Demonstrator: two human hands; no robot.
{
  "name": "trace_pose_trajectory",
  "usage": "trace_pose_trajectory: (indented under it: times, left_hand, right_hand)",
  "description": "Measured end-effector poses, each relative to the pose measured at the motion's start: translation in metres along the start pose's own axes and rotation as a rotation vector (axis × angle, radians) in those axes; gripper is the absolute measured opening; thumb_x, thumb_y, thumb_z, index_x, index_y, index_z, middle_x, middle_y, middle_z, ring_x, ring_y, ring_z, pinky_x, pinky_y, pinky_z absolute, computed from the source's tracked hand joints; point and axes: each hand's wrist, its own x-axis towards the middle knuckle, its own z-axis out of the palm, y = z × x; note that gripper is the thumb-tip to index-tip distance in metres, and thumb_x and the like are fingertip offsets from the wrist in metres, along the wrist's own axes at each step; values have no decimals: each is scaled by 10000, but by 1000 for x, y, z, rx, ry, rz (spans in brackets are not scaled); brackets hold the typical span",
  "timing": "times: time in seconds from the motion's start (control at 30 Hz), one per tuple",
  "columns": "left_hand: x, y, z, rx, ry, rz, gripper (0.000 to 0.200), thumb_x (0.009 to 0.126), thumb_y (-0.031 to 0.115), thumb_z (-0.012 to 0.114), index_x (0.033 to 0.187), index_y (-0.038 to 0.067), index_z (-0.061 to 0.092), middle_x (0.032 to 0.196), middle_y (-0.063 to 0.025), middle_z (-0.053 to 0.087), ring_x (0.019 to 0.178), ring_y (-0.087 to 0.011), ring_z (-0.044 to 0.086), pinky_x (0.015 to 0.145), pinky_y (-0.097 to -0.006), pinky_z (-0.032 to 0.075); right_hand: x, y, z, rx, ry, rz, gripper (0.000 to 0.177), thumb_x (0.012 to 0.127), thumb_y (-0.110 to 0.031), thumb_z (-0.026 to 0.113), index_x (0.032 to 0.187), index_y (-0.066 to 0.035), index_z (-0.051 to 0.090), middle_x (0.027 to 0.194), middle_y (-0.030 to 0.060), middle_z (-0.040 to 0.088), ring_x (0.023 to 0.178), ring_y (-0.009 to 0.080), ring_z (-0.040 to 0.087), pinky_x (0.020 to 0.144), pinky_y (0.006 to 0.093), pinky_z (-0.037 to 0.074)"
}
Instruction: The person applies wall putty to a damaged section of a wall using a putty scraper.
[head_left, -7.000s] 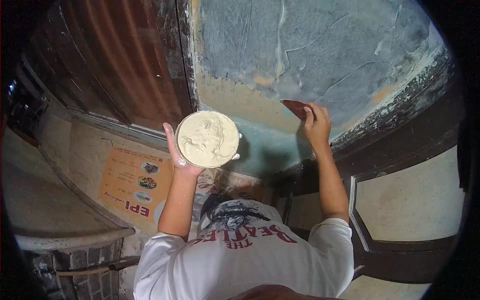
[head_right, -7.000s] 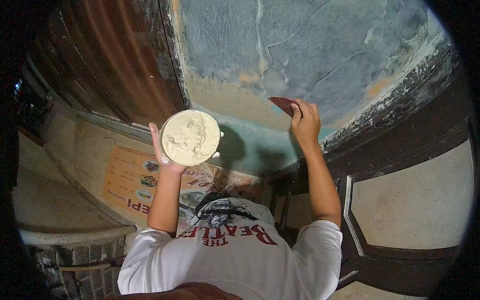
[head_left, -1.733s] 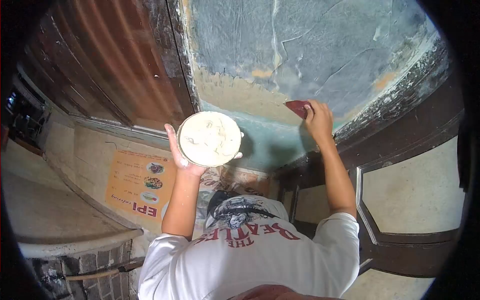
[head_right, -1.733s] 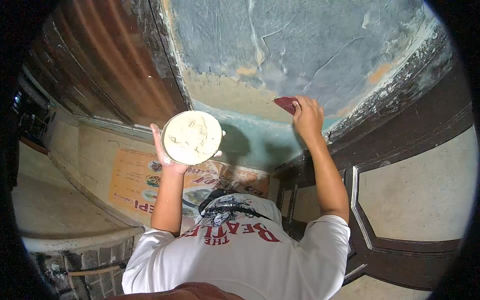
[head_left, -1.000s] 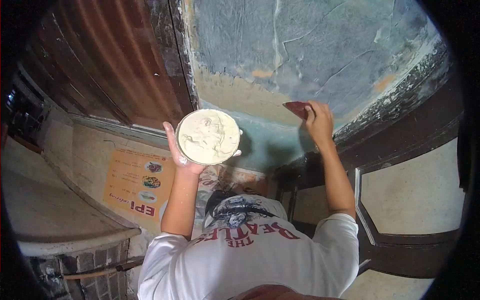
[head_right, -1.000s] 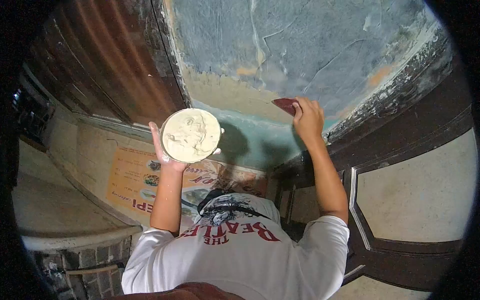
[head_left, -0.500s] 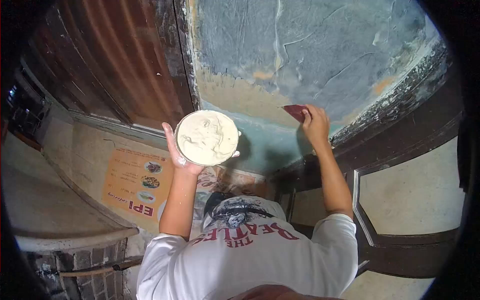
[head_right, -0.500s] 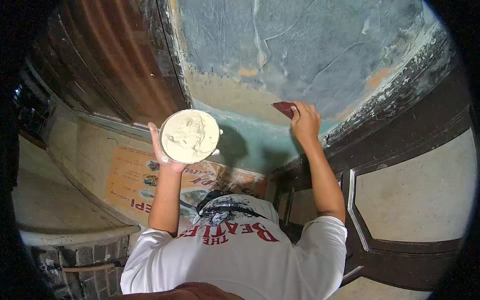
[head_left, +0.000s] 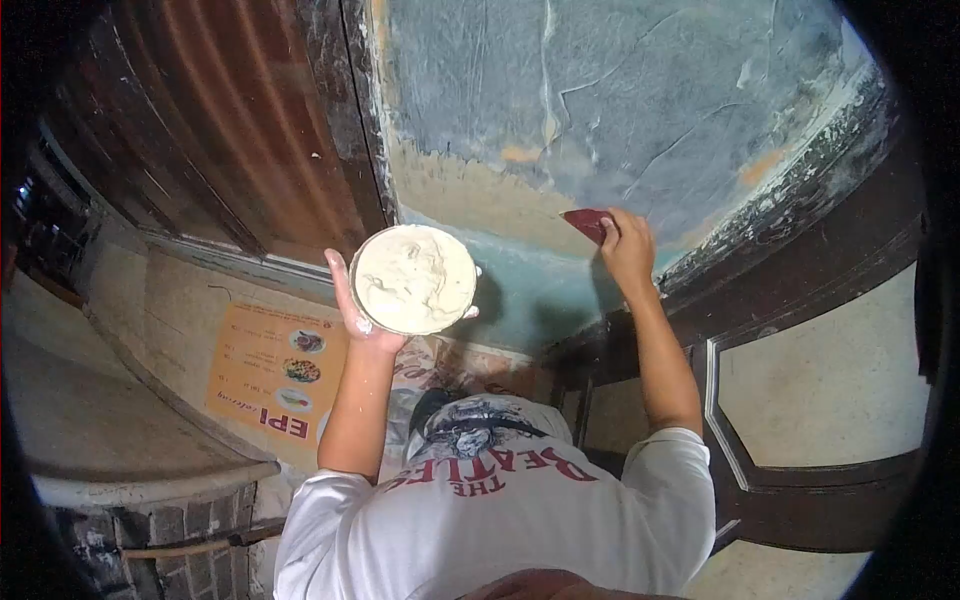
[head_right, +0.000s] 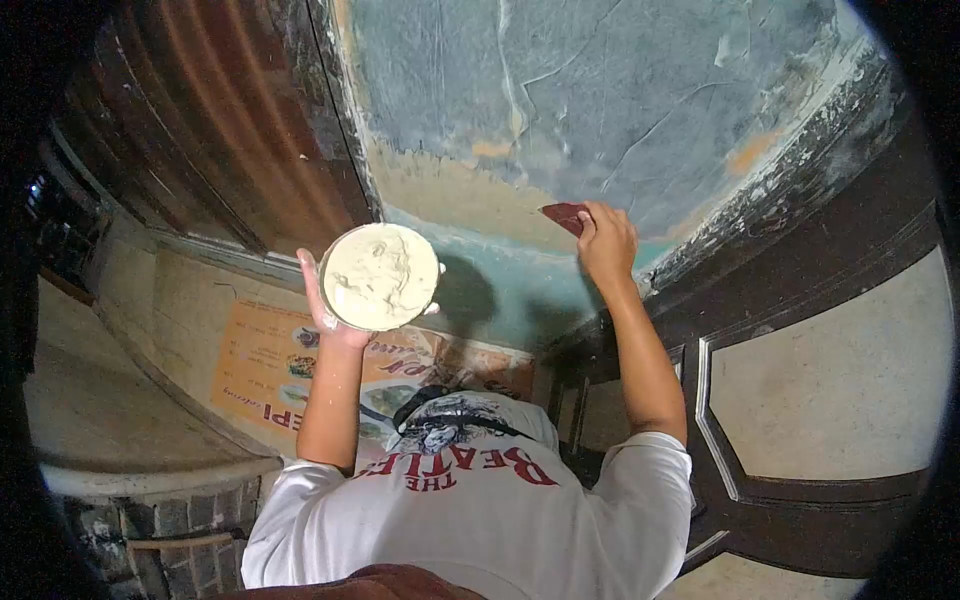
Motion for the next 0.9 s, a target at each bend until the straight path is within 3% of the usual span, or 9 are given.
trace_pose_trajectory:
  times: [0.07,0.1,0.27,0.37,0.6,0.7,0.8,0.87,0.9]
  left_hand:
    - [0,-2,1,-77,-215,-70,983,881,821,405,1460,28,465,1500,-220,467,1321,-457,487,1015,-727,397]
    - [3,-2,1,-76,-9,-23,990,881,819,411,1457,16,462,1499,-232,462,1320,-462,485,1005,-733,400]
    - [4,-7,-2,-17,10,-16,988,885,814,413,1455,9,462,1499,-237,458,1312,-451,498,1021,-705,410]
    - [3,-6,-1,-85,38,-7,989,884,816,410,1450,7,468,1493,-229,469,1307,-455,503,1017,-723,399]
    - [1,-7,6,-39,-145,-80,980,879,822,406,1451,30,477,1487,-219,481,1303,-472,500,990,-772,378]
    - [2,-8,3,-85,-168,-89,977,874,828,403,1451,45,484,1492,-214,478,1314,-472,487,974,-799,362]
    - [1,-8,0,-67,13,-38,983,871,831,402,1458,46,476,1494,-215,475,1322,-474,477,976,-805,352]
    - [1,-8,1,1,-44,-42,979,867,848,374,1405,45,532,1436,-202,537,1287,-444,527,1025,-710,407]
    - [1,-8,1,2,-45,-42,979,867,848,374,1405,45,532,1436,-202,537,1287,-444,527,1025,-710,407]
  right_hand:
    - [10,-1,-7,62,101,29,201,914,-145,644,1088,-70,711,1040,97,719,967,344,621,859,450,472]
    - [14,1,-9,101,151,17,193,914,-131,645,1082,-67,714,1045,112,719,964,352,621,845,455,480]
    - [4,4,-11,154,132,0,180,917,-144,644,1068,-70,712,1039,106,719,963,348,622,849,456,477]
    - [-9,4,-2,13,-7,-16,157,912,-157,651,1039,-87,710,1024,89,718,954,333,623,839,459,475]
    - [13,5,-21,118,196,-11,173,904,-122,654,1056,-61,709,1008,114,717,933,351,622,815,441,487]
    - [4,5,-19,118,131,-30,173,908,-123,649,1059,-64,710,1016,106,718,940,347,622,811,440,485]
    - [-11,2,-5,63,17,-53,175,901,-132,651,1064,-107,711,1002,94,710,932,333,617,833,457,467]
    - [-10,-1,-3,9,-38,-26,172,907,-129,645,1060,-95,714,1003,92,713,932,334,616,832,453,472]
    - [-6,0,-4,10,-36,-26,172,907,-129,645,1060,-95,714,1003,92,713,932,334,616,832,453,472]
